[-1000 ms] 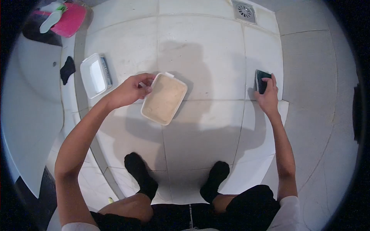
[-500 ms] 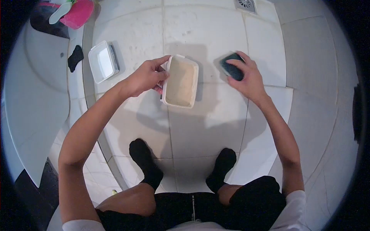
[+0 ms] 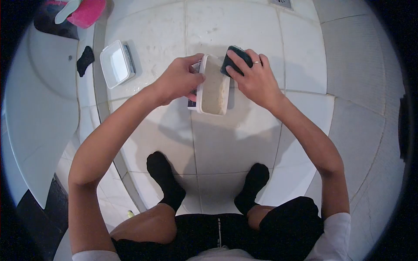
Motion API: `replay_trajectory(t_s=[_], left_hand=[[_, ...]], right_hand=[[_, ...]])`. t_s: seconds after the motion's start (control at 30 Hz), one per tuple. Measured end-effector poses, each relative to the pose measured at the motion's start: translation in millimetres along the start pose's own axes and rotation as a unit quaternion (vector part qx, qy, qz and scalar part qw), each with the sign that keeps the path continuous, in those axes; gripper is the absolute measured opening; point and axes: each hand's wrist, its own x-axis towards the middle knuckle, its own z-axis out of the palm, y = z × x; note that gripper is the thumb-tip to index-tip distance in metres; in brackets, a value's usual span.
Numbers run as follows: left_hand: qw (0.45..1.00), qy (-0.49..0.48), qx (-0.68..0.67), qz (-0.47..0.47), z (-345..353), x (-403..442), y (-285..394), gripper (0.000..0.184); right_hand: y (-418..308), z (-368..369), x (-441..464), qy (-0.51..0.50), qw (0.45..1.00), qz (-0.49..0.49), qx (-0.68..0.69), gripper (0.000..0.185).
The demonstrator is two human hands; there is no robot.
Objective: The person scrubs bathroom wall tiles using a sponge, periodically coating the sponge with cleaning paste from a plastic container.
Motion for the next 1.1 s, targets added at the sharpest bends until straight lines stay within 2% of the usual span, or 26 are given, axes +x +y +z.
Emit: replay_trajectory(t_s=[0.13,0.2,0.23,0.27,0.33,0.37,0.4,0.47,0.53,0.67,0.73,0.87,0.93,1.0,1.1], left_hand=[[0.999,0.02,0.026,0.012,15.0,1.2,-4.9,0.063],[0.996,0.034,0.076,0.041,22.7,-1.5,-6.6,0.064],[0.983,0.063,0.141,0.098,28.0,-1.1,-10.5,0.065],[0.983,0.063,0.14,0.097,33.0,-2.7,-11.4,0.065],[0.982,0.08,0.138,0.102,39.3,-5.1,-12.7,0.065],[0.982,0.079,0.138,0.1,39.6,-3.5,-17.0,0.065],[0.979,0.086,0.147,0.109,39.6,-0.8,-21.2,0.065],[0.976,0.093,0.156,0.117,38.5,1.9,-25.1,0.066],[0.967,0.103,0.187,0.136,37.6,1.5,-25.2,0.066],[0.97,0.09,0.188,0.125,37.4,0.3,-22.9,0.065],[0.985,0.074,0.117,0.1,37.9,-1.5,-22.5,0.065],[0.983,0.079,0.123,0.111,41.8,0.8,-23.8,0.065],[0.989,0.067,0.098,0.086,42.8,-0.8,-21.1,0.065],[0.988,0.07,0.107,0.088,41.0,-1.9,-20.5,0.065],[0.989,0.069,0.103,0.08,39.9,-6.5,-19.2,0.065]], right_hand=[[-13.4,-6.2,-12.3,-0.045,0.999,0.015,0.0,0.028],[-24.8,-6.0,-21.8,-0.057,0.998,-0.002,-0.005,0.028],[-31.1,-6.8,-26.8,-0.069,0.997,-0.019,-0.011,0.028],[-38.9,-10.3,-32.3,-0.07,0.997,-0.019,-0.011,0.028],[-51.9,-15.8,-39.8,-0.112,0.991,-0.031,0.071,0.027],[-50.7,-18.5,-37.0,-0.091,0.991,0.014,0.097,0.024],[-44.5,-23.4,-32.3,-0.093,0.991,0.015,0.099,0.024],[-25.7,-28.2,-19.9,-0.029,0.995,0.073,0.058,0.022],[-21.9,-18.1,-17.7,0.0,0.996,0.072,0.043,0.023],[-41.0,-2.5,-27.0,-0.025,0.998,0.046,0.035,0.028],[-54.0,0.1,-37.6,-0.054,0.998,0.031,0.003,0.03],[-77.3,-11.2,-54.1,-0.12,0.992,0.001,0.035,0.029],[-79.9,-17.4,-53.6,-0.115,0.992,0.02,0.044,0.03],[-69.7,-33.4,-44.1,-0.162,0.949,0.139,0.233,0.031],[-65.3,-37.2,-37.0,-0.159,0.964,0.118,0.177,0.029]])
